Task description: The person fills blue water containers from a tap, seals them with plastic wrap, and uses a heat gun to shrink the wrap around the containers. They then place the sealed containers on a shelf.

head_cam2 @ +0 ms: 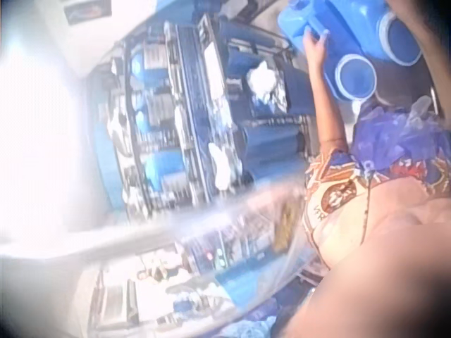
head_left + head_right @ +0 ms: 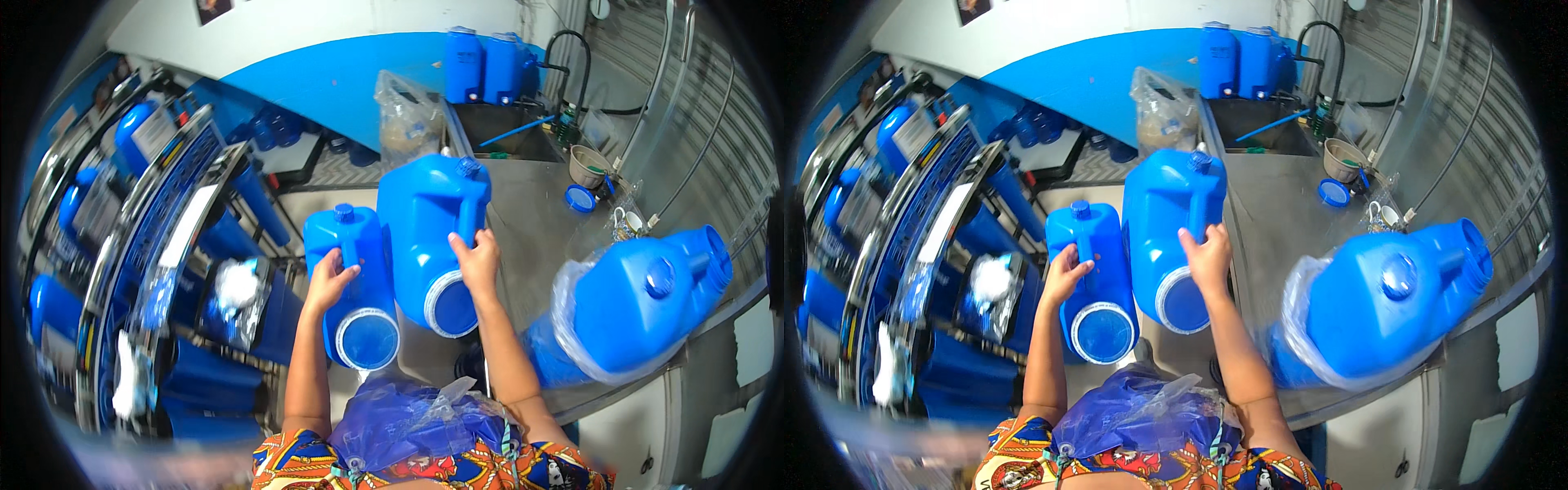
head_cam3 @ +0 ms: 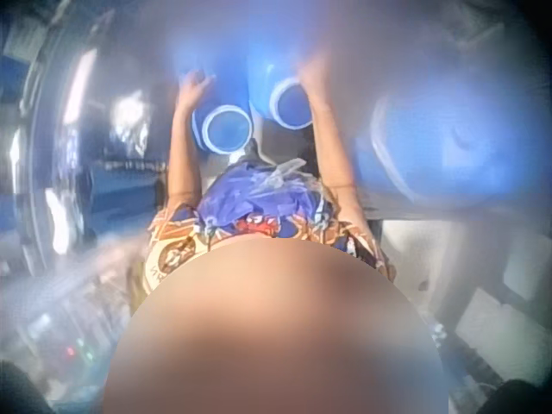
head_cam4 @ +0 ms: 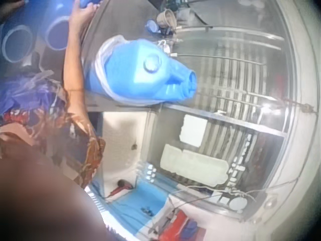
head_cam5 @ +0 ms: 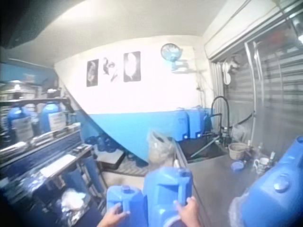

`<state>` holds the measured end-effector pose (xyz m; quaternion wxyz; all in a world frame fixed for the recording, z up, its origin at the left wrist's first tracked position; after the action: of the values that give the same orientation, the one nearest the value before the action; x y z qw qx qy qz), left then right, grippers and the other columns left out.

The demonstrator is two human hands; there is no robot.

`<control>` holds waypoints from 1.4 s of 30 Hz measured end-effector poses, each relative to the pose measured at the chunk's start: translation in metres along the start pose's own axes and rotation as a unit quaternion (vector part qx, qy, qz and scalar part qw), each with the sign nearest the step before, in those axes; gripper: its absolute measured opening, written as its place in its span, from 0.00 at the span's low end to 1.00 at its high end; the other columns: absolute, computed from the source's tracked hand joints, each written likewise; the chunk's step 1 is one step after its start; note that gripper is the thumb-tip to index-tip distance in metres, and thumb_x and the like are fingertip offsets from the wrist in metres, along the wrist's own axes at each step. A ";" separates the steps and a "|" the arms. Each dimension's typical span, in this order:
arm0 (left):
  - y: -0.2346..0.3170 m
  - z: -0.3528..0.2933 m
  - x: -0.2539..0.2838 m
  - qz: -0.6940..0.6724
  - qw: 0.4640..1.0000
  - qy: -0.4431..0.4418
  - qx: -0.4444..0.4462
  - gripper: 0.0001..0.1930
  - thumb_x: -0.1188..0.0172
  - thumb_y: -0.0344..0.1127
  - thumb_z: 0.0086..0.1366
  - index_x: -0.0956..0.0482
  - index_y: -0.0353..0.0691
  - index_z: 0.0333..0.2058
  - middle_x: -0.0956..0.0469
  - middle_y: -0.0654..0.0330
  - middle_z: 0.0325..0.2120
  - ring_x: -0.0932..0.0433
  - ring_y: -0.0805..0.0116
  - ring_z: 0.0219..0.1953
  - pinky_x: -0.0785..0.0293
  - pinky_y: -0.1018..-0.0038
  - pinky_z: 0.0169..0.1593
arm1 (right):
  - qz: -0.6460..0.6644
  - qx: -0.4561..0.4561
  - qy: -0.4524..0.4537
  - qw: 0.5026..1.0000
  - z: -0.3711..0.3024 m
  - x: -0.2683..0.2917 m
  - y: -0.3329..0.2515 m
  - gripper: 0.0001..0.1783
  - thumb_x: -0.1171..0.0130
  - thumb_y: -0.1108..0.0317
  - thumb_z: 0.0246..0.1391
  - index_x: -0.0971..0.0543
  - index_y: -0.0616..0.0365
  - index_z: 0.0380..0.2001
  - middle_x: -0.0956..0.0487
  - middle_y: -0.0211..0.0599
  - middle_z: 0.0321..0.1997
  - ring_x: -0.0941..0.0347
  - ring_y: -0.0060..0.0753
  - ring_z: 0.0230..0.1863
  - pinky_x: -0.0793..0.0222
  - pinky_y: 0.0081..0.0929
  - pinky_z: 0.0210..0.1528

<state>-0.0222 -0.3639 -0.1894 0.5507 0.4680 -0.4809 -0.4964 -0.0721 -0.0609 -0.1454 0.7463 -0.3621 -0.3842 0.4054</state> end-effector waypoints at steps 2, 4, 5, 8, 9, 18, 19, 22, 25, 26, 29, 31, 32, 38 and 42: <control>0.023 0.067 0.002 0.023 0.999 -0.041 -0.025 0.17 0.39 0.25 0.60 0.30 0.29 0.47 0.21 0.53 0.41 0.22 0.68 0.44 0.26 0.71 0.49 | 0.091 -0.062 0.018 0.994 0.044 -0.007 0.005 0.17 0.32 0.60 0.45 0.22 0.65 0.27 0.24 0.42 0.31 0.26 0.37 0.32 0.32 0.35 0.36; 0.052 0.124 0.002 0.002 0.995 -0.094 -0.046 0.18 0.38 0.26 0.59 0.29 0.29 0.48 0.21 0.52 0.41 0.23 0.67 0.43 0.26 0.71 0.48 | 0.233 -0.153 0.006 0.960 0.083 -0.012 0.004 0.14 0.34 0.62 0.50 0.21 0.63 0.32 0.23 0.33 0.34 0.30 0.20 0.32 0.32 0.25 0.35; 0.070 0.152 0.000 -0.034 0.990 -0.131 -0.049 0.20 0.38 0.28 0.59 0.30 0.28 0.50 0.21 0.52 0.41 0.22 0.67 0.43 0.24 0.71 0.46 | 0.281 -0.121 0.007 0.952 0.104 -0.009 -0.011 0.15 0.35 0.63 0.52 0.22 0.63 0.37 0.23 0.30 0.34 0.31 0.17 0.32 0.32 0.21 0.36; 0.131 0.229 -0.008 -0.037 0.974 -0.202 -0.094 0.23 0.37 0.32 0.59 0.30 0.28 0.50 0.21 0.52 0.39 0.22 0.67 0.40 0.22 0.71 0.43 | 0.288 -0.037 0.026 0.956 0.162 0.018 -0.059 0.17 0.38 0.60 0.56 0.22 0.63 0.40 0.22 0.30 0.35 0.29 0.18 0.34 0.31 0.20 0.38; 0.150 0.253 -0.014 -0.029 0.967 -0.231 -0.104 0.23 0.37 0.34 0.59 0.29 0.29 0.51 0.21 0.52 0.39 0.21 0.67 0.39 0.22 0.71 0.41 | 0.269 0.000 0.032 0.963 0.179 0.030 -0.075 0.18 0.38 0.58 0.56 0.22 0.63 0.41 0.22 0.30 0.35 0.29 0.18 0.34 0.31 0.20 0.39; 0.230 0.430 -0.146 -0.109 0.898 -0.405 -0.131 0.19 0.45 0.37 0.65 0.28 0.30 0.50 0.19 0.57 0.41 0.22 0.72 0.33 0.23 0.77 0.37 | 0.197 -0.139 0.032 0.970 0.289 0.105 -0.040 0.19 0.39 0.52 0.56 0.26 0.55 0.23 0.29 0.24 0.19 0.36 0.11 0.17 0.40 0.10 0.19; 0.229 0.446 -0.165 -0.120 0.893 -0.419 -0.113 0.18 0.46 0.37 0.66 0.28 0.30 0.50 0.19 0.57 0.42 0.21 0.72 0.32 0.23 0.77 0.37 | 0.188 -0.148 0.058 0.969 0.298 0.113 -0.029 0.20 0.38 0.51 0.56 0.27 0.53 0.20 0.31 0.22 0.17 0.39 0.10 0.16 0.43 0.10 0.17; 0.225 0.485 -0.227 -0.106 0.855 -0.500 -0.088 0.18 0.45 0.39 0.67 0.27 0.30 0.49 0.20 0.56 0.44 0.22 0.71 0.32 0.22 0.77 0.38 | 0.188 -0.182 0.093 0.961 0.327 0.132 0.003 0.21 0.38 0.51 0.55 0.29 0.51 0.17 0.33 0.21 0.15 0.43 0.10 0.13 0.48 0.09 0.14; 0.220 0.519 -0.290 -0.097 0.816 -0.568 -0.054 0.18 0.44 0.40 0.67 0.25 0.31 0.47 0.19 0.55 0.43 0.22 0.71 0.32 0.22 0.75 0.39 | 0.210 -0.213 0.138 0.944 0.354 0.146 0.034 0.21 0.37 0.53 0.55 0.30 0.51 0.16 0.34 0.21 0.14 0.42 0.11 0.11 0.48 0.09 0.12; 0.220 0.530 -0.307 -0.085 0.799 -0.592 -0.060 0.19 0.44 0.43 0.67 0.23 0.32 0.45 0.19 0.56 0.41 0.22 0.71 0.32 0.23 0.74 0.39 | 0.213 -0.222 0.158 0.938 0.359 0.149 0.040 0.21 0.37 0.53 0.55 0.30 0.51 0.16 0.34 0.21 0.14 0.42 0.11 0.11 0.48 0.09 0.12; 0.211 0.565 -0.358 0.056 0.770 -0.633 -0.058 0.22 0.47 0.48 0.68 0.25 0.33 0.49 0.20 0.58 0.41 0.23 0.73 0.33 0.24 0.76 0.39 | 0.159 -0.236 0.153 0.946 0.370 0.150 0.042 0.22 0.37 0.51 0.53 0.27 0.56 0.18 0.30 0.25 0.15 0.37 0.15 0.12 0.40 0.15 0.15; 0.198 0.586 -0.384 0.084 0.797 -0.598 -0.031 0.26 0.46 0.52 0.67 0.26 0.34 0.51 0.20 0.58 0.39 0.23 0.72 0.35 0.25 0.75 0.40 | 0.040 -0.257 0.180 0.949 0.370 0.155 0.038 0.25 0.37 0.48 0.52 0.26 0.61 0.19 0.27 0.29 0.17 0.33 0.20 0.14 0.36 0.19 0.18; 0.194 0.595 -0.393 0.101 0.804 -0.586 -0.028 0.27 0.46 0.53 0.67 0.26 0.34 0.51 0.20 0.58 0.39 0.23 0.72 0.35 0.25 0.74 0.40 | -0.028 -0.249 0.196 0.948 0.370 0.158 0.033 0.30 0.37 0.43 0.49 0.24 0.65 0.21 0.24 0.35 0.18 0.28 0.27 0.18 0.31 0.24 0.24; 0.182 0.618 -0.418 0.099 0.813 -0.570 -0.070 0.35 0.47 0.60 0.64 0.29 0.32 0.55 0.23 0.49 0.44 0.24 0.65 0.45 0.26 0.69 0.47 | 0.058 -0.135 0.280 0.949 0.354 0.206 0.051 0.23 0.45 0.47 0.58 0.27 0.57 0.24 0.30 0.27 0.16 0.29 0.25 0.17 0.33 0.23 0.21; 0.167 0.662 -0.381 -0.054 0.879 -0.473 -0.043 0.32 0.48 0.58 0.66 0.29 0.34 0.55 0.25 0.56 0.40 0.25 0.69 0.43 0.28 0.70 0.48 | -0.250 -0.081 0.334 0.905 0.326 0.257 0.170 0.12 0.49 0.61 0.58 0.25 0.59 0.32 0.27 0.39 0.21 0.24 0.41 0.30 0.29 0.36 0.36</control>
<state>-0.6812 0.0021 0.0174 0.2499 0.1789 -0.6361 -0.7078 -0.3141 0.3106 -0.0740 0.8757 -0.4279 -0.2220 0.0286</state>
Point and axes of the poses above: each hand's wrist, its own z-axis towards the middle knuckle, its own x-axis out of the back of the hand, y = z × x, the point moved 7 cm from there along z, towards the middle knuckle
